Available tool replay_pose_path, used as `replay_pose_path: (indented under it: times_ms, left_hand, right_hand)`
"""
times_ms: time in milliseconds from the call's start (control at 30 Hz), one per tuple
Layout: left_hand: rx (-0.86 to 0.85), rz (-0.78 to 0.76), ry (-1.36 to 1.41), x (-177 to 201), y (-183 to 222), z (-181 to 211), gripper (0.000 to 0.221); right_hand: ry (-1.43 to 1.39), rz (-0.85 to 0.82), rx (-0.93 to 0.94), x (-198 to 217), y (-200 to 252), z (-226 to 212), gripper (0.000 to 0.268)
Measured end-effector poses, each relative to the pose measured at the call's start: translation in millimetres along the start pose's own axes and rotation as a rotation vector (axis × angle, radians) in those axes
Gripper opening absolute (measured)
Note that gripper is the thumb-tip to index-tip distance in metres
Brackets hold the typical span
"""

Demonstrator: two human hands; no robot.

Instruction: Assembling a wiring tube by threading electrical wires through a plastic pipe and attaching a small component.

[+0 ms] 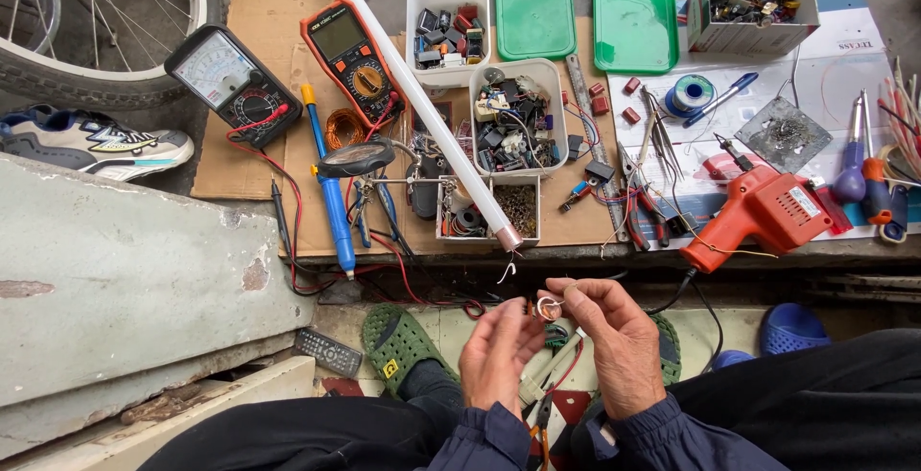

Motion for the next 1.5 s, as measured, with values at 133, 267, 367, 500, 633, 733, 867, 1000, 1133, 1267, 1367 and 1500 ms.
replay_pose_path:
  times_ms: [133, 267, 367, 500, 633, 733, 867, 1000, 1133, 1267, 1367, 1500]
  left_hand:
    - [-0.046, 0.229, -0.118, 23, -24, -6, 0.033]
    - [-0.017, 0.244, -0.206, 26, -51, -7, 0.055]
    - [-0.036, 0.225, -0.312, 27, -69, -9, 0.062]
    - [-0.061, 0.163, -0.41, 26, -81, -8, 0.064]
    - [-0.193, 0.073, -0.493, 25, -85, -9, 0.047]
    - [-0.224, 0.048, -0.488, 25, -86, -11, 0.039]
    - [-0.246, 0.054, -0.471, 33, -98, -20, 0.033]
    - [-0.255, 0.074, -0.51, 37, -105, -25, 0.03]
    - [-0.249, 0.108, -0.558, 40, -106, -24, 0.027]
    - [-0.23, 0.128, -0.564, 41, -109, -24, 0.026]
    - [-0.229, 0.114, -0.512, 30, -100, -17, 0.032]
    - [-0.209, 0.108, -0.473, 26, -104, -17, 0.035]
  right_hand:
    - [-0.086, 0.052, -0.053, 4, -5, 1, 0.017]
    - [-0.263, 0.058, -0.187, 5, -11, 1, 0.016]
    - [-0.348, -0.001, -0.234, 1, -22, 2, 0.021]
    - [-0.296, -0.031, -0.323, -14, -34, -2, 0.037]
    - [-0.175, -0.021, -0.24, -17, -49, 16, 0.017]
    - [-0.057, -0.02, -0.177, -18, -56, 24, 0.017]
    - [0.028, -0.013, -0.152, -24, -61, 27, 0.028]
    - [0.099, -0.038, -0.134, -24, -71, 40, 0.031]
    - [0.154, -0.029, -0.075, -18, -83, 57, 0.019]
    - [0.1, -0.016, -0.056, -18, -85, 61, 0.013]
    - [0.065, -0.024, -0.075, -19, -83, 61, 0.013]
    - [0.049, -0.022, -0.095, -18, -81, 59, 0.015]
Point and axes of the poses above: each hand's wrist, its own y-axis away from the middle knuckle, its own x-axis out of the back of the hand, z = x × y, the point moved 1 cm from there along -y, towards the middle knuckle, and after that the axes turned 10 degrees about -z, right-handed, at the moved point
